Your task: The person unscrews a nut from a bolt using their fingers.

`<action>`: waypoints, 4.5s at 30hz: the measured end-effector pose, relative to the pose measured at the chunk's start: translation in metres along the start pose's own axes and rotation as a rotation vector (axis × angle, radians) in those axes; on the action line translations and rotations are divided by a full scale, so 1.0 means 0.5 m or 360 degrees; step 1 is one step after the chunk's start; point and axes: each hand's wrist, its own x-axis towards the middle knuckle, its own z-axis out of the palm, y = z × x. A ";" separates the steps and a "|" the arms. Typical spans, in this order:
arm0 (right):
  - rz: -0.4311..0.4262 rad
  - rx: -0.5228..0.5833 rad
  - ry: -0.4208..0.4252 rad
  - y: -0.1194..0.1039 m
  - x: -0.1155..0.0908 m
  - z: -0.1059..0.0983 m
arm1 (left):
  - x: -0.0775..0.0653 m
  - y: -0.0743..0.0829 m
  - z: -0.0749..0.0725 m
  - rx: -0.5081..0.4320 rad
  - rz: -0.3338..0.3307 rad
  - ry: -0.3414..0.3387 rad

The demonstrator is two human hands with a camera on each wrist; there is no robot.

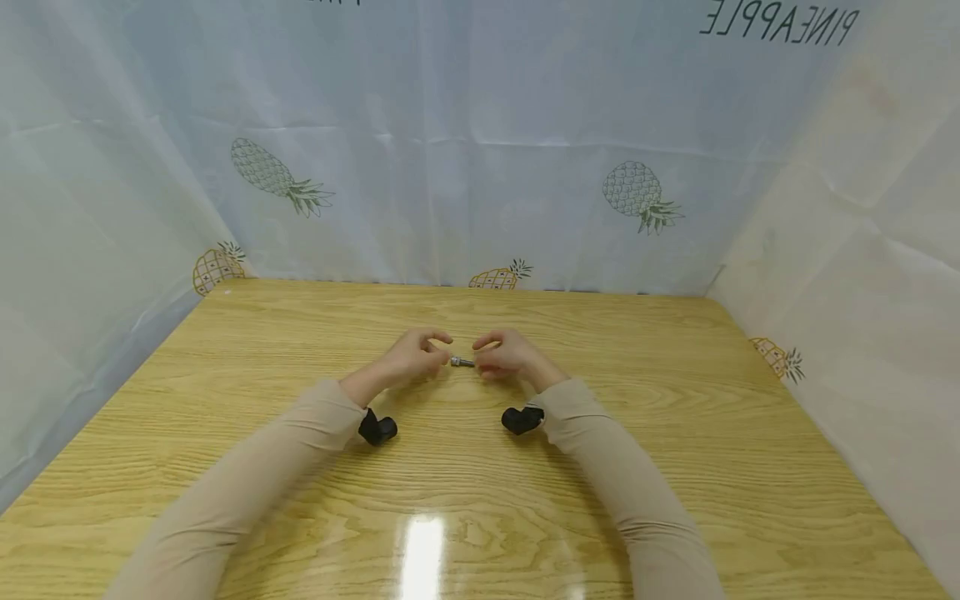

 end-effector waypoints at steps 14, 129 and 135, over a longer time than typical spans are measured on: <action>0.0030 -0.0044 0.0003 0.000 0.005 0.016 | 0.000 0.012 0.019 0.0145 -0.0109 -0.0038; -0.0524 -0.0120 0.0276 -0.076 -0.120 0.042 | -0.071 0.038 0.012 -0.0381 0.0498 0.0325; -0.0528 -0.0056 0.0247 -0.079 -0.122 0.042 | -0.069 0.038 0.015 -0.0411 0.0465 0.0334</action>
